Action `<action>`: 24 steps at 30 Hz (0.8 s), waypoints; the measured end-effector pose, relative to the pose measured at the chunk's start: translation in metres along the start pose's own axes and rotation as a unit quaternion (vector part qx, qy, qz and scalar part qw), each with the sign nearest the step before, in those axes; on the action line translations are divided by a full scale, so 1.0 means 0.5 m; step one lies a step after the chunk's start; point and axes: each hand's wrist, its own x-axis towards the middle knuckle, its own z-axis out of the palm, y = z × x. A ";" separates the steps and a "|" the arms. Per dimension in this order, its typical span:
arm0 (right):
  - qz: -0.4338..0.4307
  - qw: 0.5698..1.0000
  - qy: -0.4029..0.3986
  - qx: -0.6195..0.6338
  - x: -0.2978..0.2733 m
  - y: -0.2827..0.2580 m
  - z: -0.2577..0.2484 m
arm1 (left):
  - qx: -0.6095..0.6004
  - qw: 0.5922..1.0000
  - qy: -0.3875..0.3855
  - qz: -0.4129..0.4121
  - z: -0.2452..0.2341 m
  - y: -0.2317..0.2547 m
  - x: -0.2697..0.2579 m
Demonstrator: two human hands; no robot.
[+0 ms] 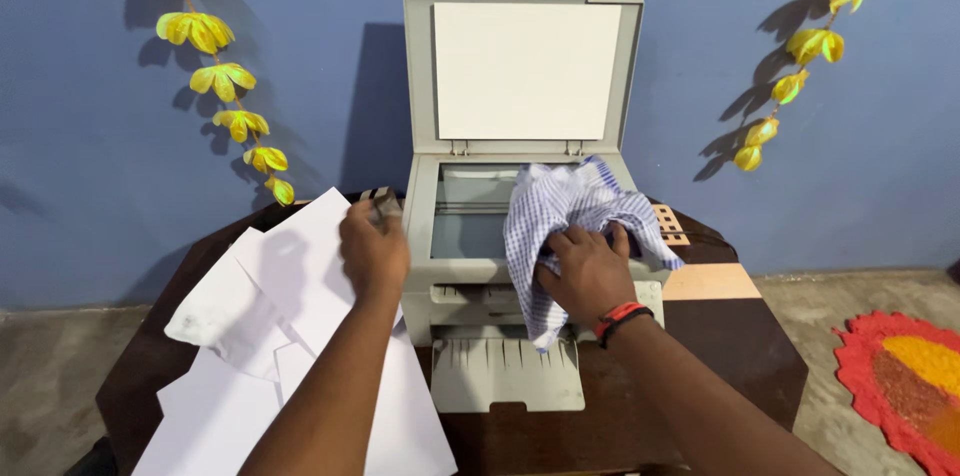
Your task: The person cleans the internal components of a Samsung printer with a cloth, then closes the lid and wipes the scanner glass. They handle a stack of white paper and place one sheet on the scanner bed before wiping it again.
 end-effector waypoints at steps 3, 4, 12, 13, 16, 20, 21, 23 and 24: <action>0.004 0.999 -0.047 0.017 0.017 0.030 -0.015 | 0.066 0.996 -0.059 -0.030 0.012 0.065 0.013; 0.012 0.997 -0.047 0.067 0.025 0.046 -0.018 | 0.072 0.994 -0.072 -0.034 0.016 0.077 0.017; -0.011 0.998 0.061 0.005 0.111 0.156 0.055 | 0.133 0.988 -0.079 0.012 0.082 0.052 0.046; -0.028 0.999 0.043 -0.017 0.127 0.160 0.065 | 0.121 0.990 -0.079 0.009 0.091 0.047 0.054; 0.009 0.998 -0.047 -0.031 0.170 0.141 0.079 | 0.134 0.985 -0.108 0.008 0.090 0.034 0.087; 0.136 0.976 -0.168 -0.002 0.232 0.066 0.064 | 0.185 0.968 -0.167 0.013 0.073 0.029 0.089; 0.149 0.975 -0.166 -0.002 0.244 0.040 0.067 | 0.176 0.971 -0.165 0.009 0.070 0.032 0.080; 0.175 0.971 -0.161 -0.002 0.270 0.001 0.075 | 0.186 0.969 -0.165 0.004 0.062 0.038 0.065; 0.149 0.980 -0.132 -0.003 0.279 -0.008 0.083 | 0.191 0.967 -0.167 0.000 0.059 0.040 0.054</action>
